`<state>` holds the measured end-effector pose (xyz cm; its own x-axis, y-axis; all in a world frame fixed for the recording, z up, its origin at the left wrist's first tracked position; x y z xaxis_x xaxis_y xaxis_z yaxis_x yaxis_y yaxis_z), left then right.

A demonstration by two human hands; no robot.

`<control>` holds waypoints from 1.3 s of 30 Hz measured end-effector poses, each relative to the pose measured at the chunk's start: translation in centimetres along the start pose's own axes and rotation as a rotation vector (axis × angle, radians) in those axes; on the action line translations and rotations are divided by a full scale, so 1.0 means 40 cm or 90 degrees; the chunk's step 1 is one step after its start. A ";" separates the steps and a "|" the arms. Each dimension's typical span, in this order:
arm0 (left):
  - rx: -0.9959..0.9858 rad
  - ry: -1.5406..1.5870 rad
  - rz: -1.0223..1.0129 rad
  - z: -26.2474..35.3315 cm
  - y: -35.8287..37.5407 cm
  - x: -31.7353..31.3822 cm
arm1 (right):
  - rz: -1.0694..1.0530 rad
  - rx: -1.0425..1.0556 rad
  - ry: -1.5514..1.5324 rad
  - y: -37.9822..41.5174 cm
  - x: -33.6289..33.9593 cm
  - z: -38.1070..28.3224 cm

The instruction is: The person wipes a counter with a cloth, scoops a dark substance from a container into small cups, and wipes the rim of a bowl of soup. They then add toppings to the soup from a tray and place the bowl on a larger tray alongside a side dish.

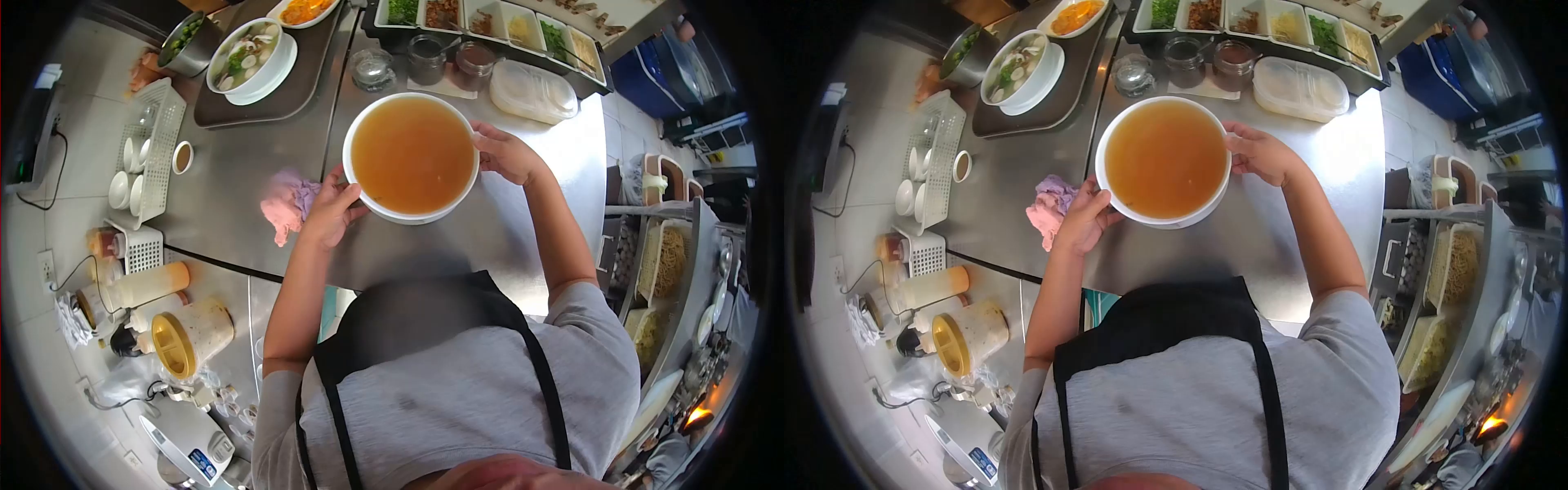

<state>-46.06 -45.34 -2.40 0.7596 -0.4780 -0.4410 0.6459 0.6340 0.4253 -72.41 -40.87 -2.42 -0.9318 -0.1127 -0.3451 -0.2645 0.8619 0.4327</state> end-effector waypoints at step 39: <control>-0.082 -0.047 0.235 -0.025 0.066 0.190 | -0.063 -0.034 0.531 0.107 -0.172 -0.101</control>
<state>-38.65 -46.70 -5.42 0.9457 -0.2429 -0.2161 0.3164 0.8404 0.4400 -68.13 -38.42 5.18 -0.7764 -0.5332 0.3360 -0.3463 0.8064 0.4795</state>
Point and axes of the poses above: each hand's wrist, its own y-axis away from the middle knuckle, its own x-axis out of the back of the hand, z = x × y, the point moved 6 cm from there along -y, towards the middle knuckle, and after that the axes turned 9 degrees about -z, right-handed, at the moved point
